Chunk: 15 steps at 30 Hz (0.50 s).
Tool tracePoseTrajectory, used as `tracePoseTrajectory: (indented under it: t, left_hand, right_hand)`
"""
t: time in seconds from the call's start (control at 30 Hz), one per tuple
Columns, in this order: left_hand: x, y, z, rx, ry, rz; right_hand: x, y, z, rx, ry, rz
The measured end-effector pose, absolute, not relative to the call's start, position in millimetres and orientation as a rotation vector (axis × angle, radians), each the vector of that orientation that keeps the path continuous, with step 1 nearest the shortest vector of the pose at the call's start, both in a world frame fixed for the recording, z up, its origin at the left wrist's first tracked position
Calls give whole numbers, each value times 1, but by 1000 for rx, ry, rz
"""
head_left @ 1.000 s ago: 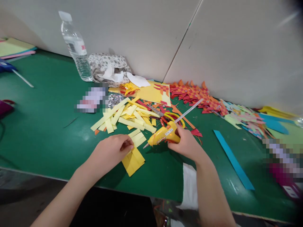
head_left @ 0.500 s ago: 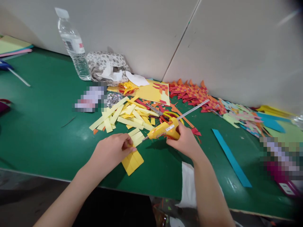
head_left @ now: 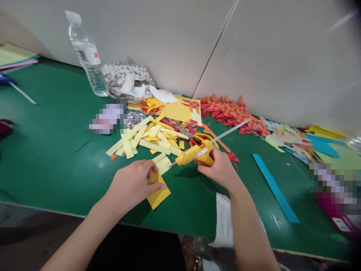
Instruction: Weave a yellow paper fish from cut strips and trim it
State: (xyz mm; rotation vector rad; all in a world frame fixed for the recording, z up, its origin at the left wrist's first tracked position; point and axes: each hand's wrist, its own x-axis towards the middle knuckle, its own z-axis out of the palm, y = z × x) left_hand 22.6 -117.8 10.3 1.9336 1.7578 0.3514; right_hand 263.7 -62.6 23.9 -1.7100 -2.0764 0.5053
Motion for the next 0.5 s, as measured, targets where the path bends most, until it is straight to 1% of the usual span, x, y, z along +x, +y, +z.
tracePoseTrajectory:
  t: [0.3,0.5]
  left_hand:
    - [-4,-123,4,2064,1406,354]
    - [-8,-121,9,2030,1304,385]
  right_hand:
    - [260,-63,24,-1707,-2058,557]
    - [255,-66,24,-1571,-2049,830]
